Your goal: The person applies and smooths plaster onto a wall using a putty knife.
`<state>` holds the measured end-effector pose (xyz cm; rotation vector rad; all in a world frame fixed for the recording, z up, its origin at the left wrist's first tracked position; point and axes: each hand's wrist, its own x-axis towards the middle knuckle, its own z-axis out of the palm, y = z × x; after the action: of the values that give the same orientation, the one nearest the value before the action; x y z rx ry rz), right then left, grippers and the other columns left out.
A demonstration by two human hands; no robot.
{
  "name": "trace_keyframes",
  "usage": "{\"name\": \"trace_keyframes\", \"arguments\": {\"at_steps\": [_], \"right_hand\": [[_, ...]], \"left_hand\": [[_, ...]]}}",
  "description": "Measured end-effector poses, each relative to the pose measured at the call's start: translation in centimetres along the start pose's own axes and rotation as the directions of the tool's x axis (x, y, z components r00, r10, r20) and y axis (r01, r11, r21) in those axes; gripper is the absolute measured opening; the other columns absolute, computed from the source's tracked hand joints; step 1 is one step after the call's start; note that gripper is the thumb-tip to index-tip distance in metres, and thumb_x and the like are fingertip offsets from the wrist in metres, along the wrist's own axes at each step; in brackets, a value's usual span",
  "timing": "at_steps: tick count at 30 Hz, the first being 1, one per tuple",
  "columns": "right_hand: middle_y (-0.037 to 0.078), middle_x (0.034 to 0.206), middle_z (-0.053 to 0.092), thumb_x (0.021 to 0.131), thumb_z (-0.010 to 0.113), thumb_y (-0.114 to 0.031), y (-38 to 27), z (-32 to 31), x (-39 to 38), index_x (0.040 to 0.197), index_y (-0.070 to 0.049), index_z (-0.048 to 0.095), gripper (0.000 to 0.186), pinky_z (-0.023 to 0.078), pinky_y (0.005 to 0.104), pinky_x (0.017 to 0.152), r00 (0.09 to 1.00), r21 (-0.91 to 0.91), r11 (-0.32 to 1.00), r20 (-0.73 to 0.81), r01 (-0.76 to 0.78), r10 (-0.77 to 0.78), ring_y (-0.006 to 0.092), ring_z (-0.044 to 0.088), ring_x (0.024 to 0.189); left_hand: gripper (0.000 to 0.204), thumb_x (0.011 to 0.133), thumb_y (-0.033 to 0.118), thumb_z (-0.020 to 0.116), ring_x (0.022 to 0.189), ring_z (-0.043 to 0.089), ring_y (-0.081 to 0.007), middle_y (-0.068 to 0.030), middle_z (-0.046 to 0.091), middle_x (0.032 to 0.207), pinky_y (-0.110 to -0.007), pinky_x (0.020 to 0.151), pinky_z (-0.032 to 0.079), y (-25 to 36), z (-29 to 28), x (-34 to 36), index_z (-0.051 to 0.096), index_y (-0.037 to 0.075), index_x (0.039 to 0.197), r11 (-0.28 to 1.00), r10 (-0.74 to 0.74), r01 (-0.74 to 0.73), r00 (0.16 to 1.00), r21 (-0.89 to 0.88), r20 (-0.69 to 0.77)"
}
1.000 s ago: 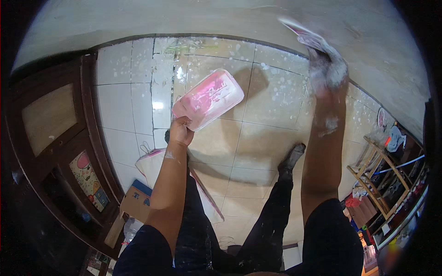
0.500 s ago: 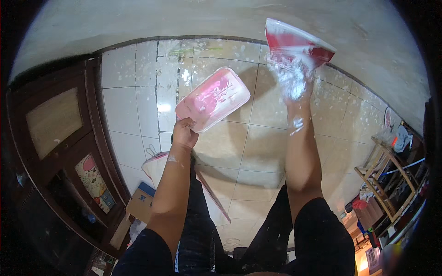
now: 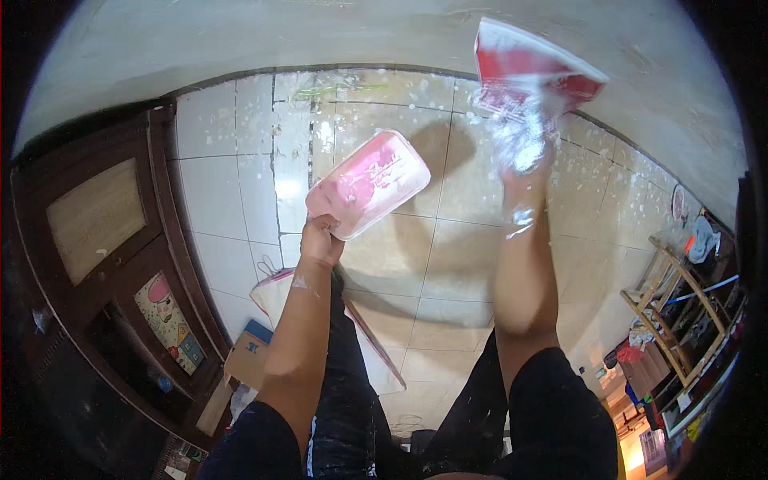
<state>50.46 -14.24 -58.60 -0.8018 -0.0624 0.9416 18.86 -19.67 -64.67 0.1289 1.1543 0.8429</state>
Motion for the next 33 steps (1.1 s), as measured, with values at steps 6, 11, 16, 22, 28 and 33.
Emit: {"name": "trace_keyframes", "arguments": {"at_steps": [6,11,16,22,28,33], "right_hand": [[0.003,0.102,0.056,0.084,0.060,-0.015,4.1,-4.9,5.9,0.108,-0.010,0.054,0.025,0.043,0.0310,0.069,0.966,-0.219,0.956,-0.207,-0.198,0.152,0.0160,0.053,0.088],[0.001,0.090,0.061,0.083,0.061,-0.011,6.2,-10.9,-0.5,0.102,-0.005,0.060,0.019,0.044,0.0271,0.062,0.909,-0.320,0.870,-0.310,-0.375,0.278,0.0129,0.057,0.075],[0.008,0.106,0.060,0.080,0.055,-0.002,1.8,-9.4,-8.3,0.108,0.004,0.056,0.029,0.047,0.0309,0.076,0.996,-0.780,0.619,0.064,0.090,-0.065,0.0186,0.059,0.093],[0.010,0.126,0.047,0.074,0.057,-0.010,-2.7,-0.1,-10.1,0.119,-0.008,0.053,0.045,0.040,0.0455,0.087,0.718,-0.674,-0.250,0.644,0.696,0.262,0.0324,0.048,0.107],[0.005,0.129,0.045,0.076,0.056,-0.019,-4.7,-2.2,-13.8,0.123,-0.014,0.051,0.047,0.035,0.0486,0.090,0.615,-0.469,-0.400,0.546,0.787,0.569,0.0284,0.043,0.109],[0.016,0.104,0.059,0.071,0.059,-0.009,-8.4,-4.1,-14.8,0.116,-0.008,0.055,0.046,0.040,0.0455,0.088,0.764,-0.824,-0.255,0.290,0.505,0.577,0.0336,0.052,0.100]], "left_hand": [[0.063,0.064,-0.001,0.045,0.113,0.047,-0.0299,-0.0116,0.049,0.121,-0.041,0.099,0.038,-1.5,0.6,2.3,0.039,0.004,0.127,0.999,-0.013,0.013,1.000,0.038,0.013],[0.061,0.066,-0.001,0.044,0.112,0.048,-0.0289,-0.0120,0.049,0.121,-0.040,0.099,0.038,-1.3,0.3,2.0,0.039,0.004,0.127,0.999,-0.020,0.019,0.999,0.026,0.025],[0.051,0.072,0.002,0.042,0.110,0.051,-0.0261,-0.0124,0.050,0.117,-0.038,0.094,0.042,0.0,3.6,0.6,0.041,0.000,0.123,0.989,0.041,-0.033,0.998,0.146,-0.049],[0.041,0.078,0.005,0.038,0.104,0.054,-0.0258,-0.0134,0.052,0.111,-0.037,0.091,0.044,-0.1,8.2,-0.2,0.043,0.000,0.119,0.982,0.128,-0.116,0.989,0.148,-0.073],[0.047,0.079,0.000,0.032,0.105,0.051,-0.0284,-0.0127,0.048,0.115,-0.041,0.089,0.046,1.8,11.3,-0.5,0.035,0.004,0.125,0.984,0.174,-0.160,0.957,0.077,-0.232],[0.059,0.075,-0.006,0.036,0.099,0.049,-0.0181,-0.0089,0.046,0.114,-0.029,0.082,0.043,3.5,10.6,-1.1,0.031,0.012,0.131,0.877,0.457,-0.411,0.873,0.249,-0.169]]}}
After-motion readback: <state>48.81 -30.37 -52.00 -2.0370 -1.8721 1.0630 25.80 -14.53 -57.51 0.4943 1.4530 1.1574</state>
